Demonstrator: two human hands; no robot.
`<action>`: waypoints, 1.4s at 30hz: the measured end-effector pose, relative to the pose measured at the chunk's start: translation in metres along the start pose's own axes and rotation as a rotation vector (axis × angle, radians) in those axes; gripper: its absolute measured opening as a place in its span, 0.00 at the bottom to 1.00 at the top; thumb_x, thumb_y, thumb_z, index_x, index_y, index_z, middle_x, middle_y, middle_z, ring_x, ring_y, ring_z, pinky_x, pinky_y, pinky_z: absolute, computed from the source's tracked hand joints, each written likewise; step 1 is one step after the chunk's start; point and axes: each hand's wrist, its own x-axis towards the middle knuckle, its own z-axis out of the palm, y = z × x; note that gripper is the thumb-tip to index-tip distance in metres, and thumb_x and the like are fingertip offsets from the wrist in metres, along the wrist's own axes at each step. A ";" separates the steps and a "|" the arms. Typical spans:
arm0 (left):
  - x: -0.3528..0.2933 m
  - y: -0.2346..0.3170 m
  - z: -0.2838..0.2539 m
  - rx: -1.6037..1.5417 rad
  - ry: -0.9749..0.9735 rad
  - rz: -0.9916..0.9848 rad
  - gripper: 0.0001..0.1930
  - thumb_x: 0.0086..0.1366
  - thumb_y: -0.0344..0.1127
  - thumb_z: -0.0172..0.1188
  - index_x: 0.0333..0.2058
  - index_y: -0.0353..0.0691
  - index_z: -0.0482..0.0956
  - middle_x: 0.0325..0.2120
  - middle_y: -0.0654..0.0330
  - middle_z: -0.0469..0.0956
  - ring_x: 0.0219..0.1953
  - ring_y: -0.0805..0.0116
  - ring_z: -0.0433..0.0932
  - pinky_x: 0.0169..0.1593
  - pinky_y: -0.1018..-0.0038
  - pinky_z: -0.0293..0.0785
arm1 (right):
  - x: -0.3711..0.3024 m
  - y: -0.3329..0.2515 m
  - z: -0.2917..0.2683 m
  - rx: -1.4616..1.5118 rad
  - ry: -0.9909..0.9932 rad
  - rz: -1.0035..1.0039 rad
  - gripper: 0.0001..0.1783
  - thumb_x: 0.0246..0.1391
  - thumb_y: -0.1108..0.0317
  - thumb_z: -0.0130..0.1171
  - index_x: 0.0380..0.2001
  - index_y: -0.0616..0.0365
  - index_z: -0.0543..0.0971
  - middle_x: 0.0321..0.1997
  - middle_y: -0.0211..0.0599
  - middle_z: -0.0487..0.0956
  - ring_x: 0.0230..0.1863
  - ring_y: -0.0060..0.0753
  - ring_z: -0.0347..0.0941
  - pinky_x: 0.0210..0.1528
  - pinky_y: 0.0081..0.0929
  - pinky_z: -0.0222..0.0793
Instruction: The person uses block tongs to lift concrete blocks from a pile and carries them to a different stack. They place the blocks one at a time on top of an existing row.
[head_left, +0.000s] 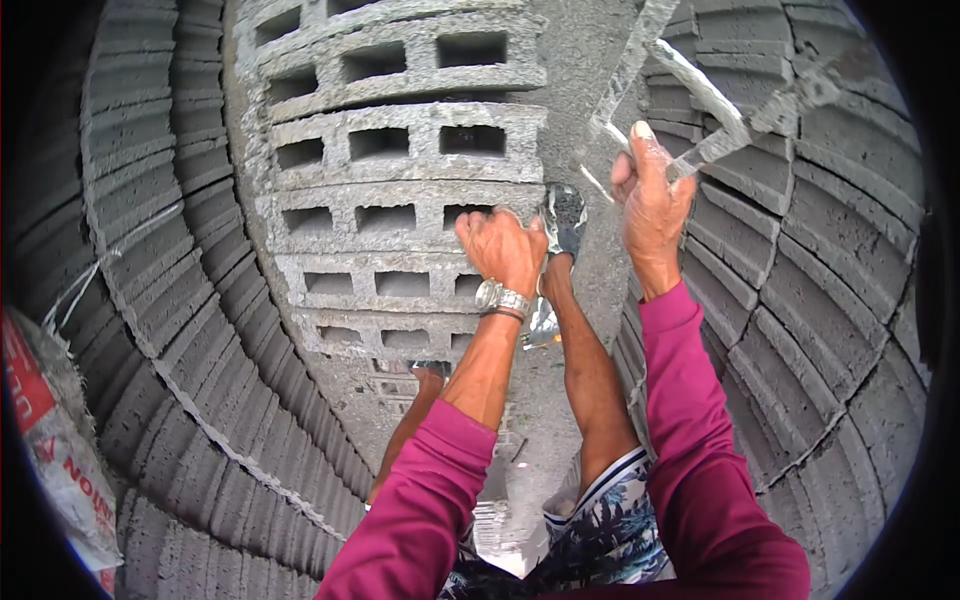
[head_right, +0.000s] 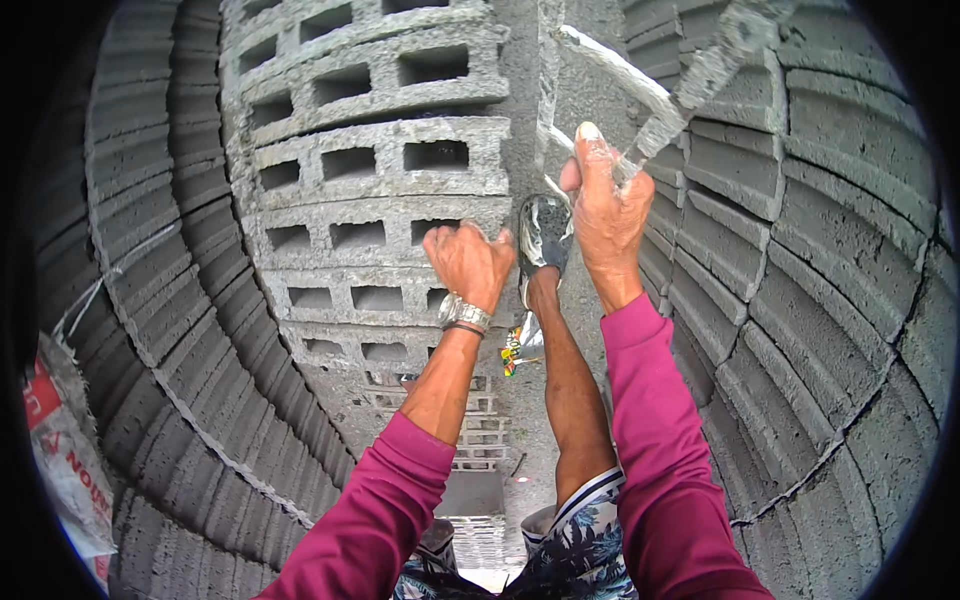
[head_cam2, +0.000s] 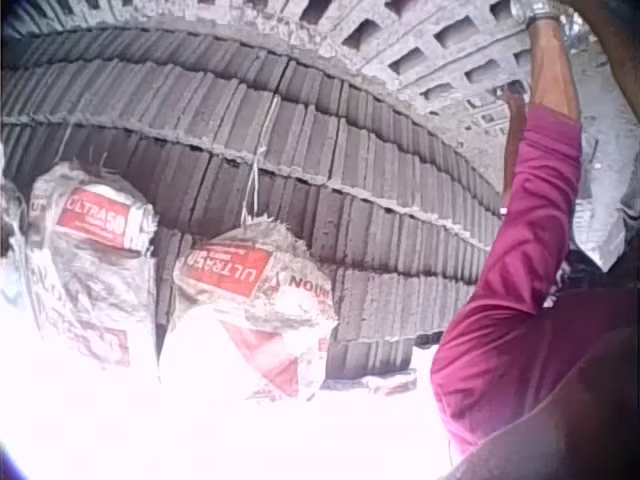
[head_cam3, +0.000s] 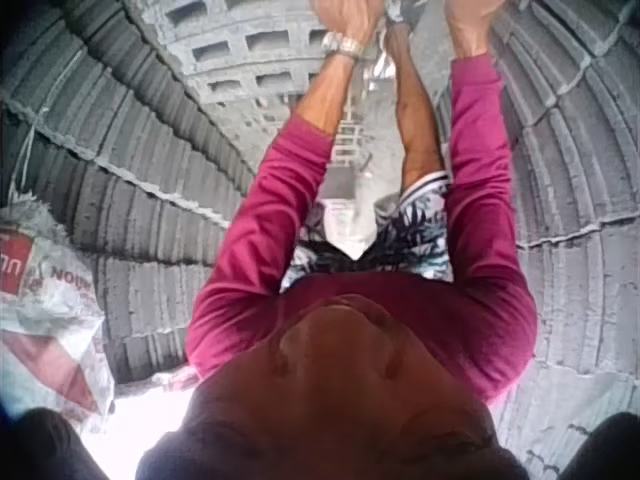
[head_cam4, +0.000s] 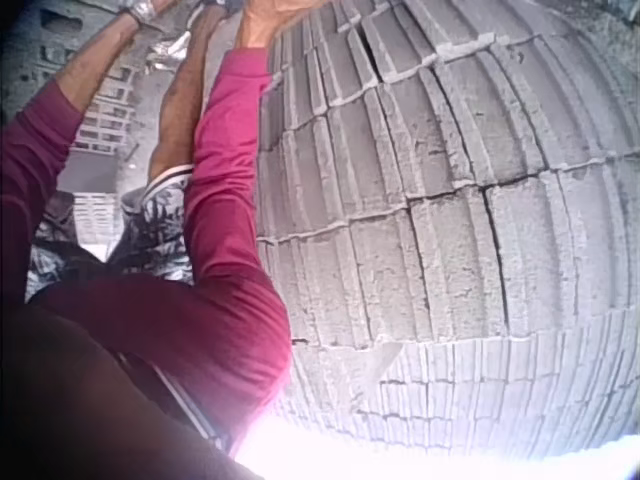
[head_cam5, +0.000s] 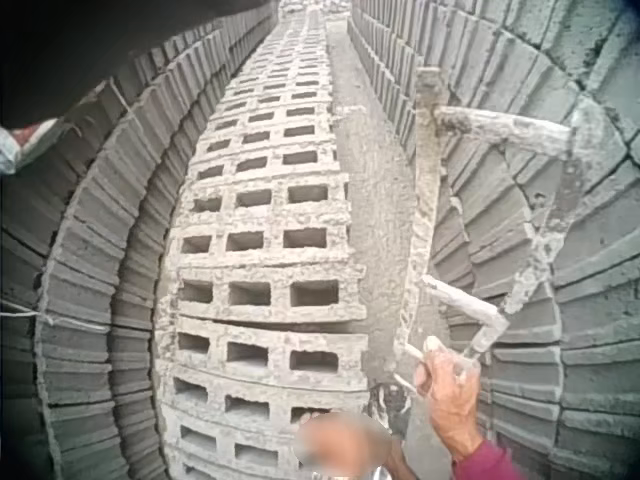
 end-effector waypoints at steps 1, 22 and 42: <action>0.002 0.000 0.003 0.028 0.018 0.006 0.21 0.45 0.47 0.72 0.20 0.31 0.80 0.21 0.47 0.80 0.39 0.51 0.77 0.58 0.60 0.61 | 0.008 0.019 -0.007 0.010 0.038 0.041 0.24 0.63 0.56 0.56 0.16 0.61 0.75 0.16 0.25 0.71 0.20 0.18 0.62 0.25 0.24 0.56; 0.000 -0.022 -0.059 -0.044 -0.169 -0.256 0.30 0.48 0.44 0.77 0.14 0.33 0.62 0.19 0.55 0.63 0.26 0.61 0.62 0.33 0.60 0.62 | 0.047 0.099 -0.013 0.166 0.059 0.282 0.27 0.62 0.54 0.55 0.13 0.61 0.76 0.14 0.31 0.74 0.19 0.25 0.69 0.28 0.28 0.65; -0.016 0.005 -0.065 -0.143 -0.215 -0.214 0.32 0.48 0.41 0.78 0.11 0.34 0.58 0.16 0.54 0.61 0.23 0.57 0.61 0.32 0.59 0.58 | 0.038 0.186 0.030 -0.084 0.023 0.199 0.25 0.60 0.52 0.55 0.16 0.60 0.78 0.12 0.40 0.74 0.16 0.42 0.74 0.25 0.37 0.67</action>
